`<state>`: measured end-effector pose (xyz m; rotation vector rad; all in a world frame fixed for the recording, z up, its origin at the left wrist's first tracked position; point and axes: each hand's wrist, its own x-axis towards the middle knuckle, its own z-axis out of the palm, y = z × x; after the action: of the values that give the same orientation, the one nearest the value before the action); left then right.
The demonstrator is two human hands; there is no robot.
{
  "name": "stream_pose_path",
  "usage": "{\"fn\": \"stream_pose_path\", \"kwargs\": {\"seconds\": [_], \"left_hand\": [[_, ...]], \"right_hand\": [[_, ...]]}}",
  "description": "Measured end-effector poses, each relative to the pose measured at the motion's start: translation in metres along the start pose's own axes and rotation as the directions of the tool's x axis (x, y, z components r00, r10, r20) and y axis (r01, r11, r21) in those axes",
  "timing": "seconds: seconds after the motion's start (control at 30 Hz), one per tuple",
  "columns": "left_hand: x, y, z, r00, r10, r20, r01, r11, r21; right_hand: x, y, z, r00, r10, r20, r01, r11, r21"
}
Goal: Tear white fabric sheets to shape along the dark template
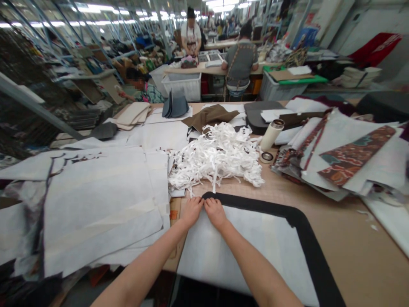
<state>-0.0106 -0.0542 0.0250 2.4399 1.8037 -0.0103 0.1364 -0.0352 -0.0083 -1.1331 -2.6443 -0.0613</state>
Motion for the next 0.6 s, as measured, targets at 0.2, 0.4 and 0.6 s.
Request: {"fn": "stream_pose_path", "kwargs": {"seconds": [0.2,0.4,0.6], "left_hand": [[-0.001,0.001,-0.013,0.998,0.001,0.059,-0.001,1.000,0.012],[-0.009,0.002,-0.012,0.947,-0.308,0.095,0.321,0.923,-0.213],[-0.025,0.022,-0.024,0.828,-0.494,0.267,0.554,0.640,-0.533]], "right_hand": [[-0.037,0.026,-0.032,0.993,0.028,0.115,-0.025,0.999,-0.022],[-0.063,0.071,-0.070,0.864,0.361,0.351,-0.357,0.931,-0.079],[-0.072,0.081,-0.105,0.715,0.458,0.529,-0.506,0.860,-0.060]]}}
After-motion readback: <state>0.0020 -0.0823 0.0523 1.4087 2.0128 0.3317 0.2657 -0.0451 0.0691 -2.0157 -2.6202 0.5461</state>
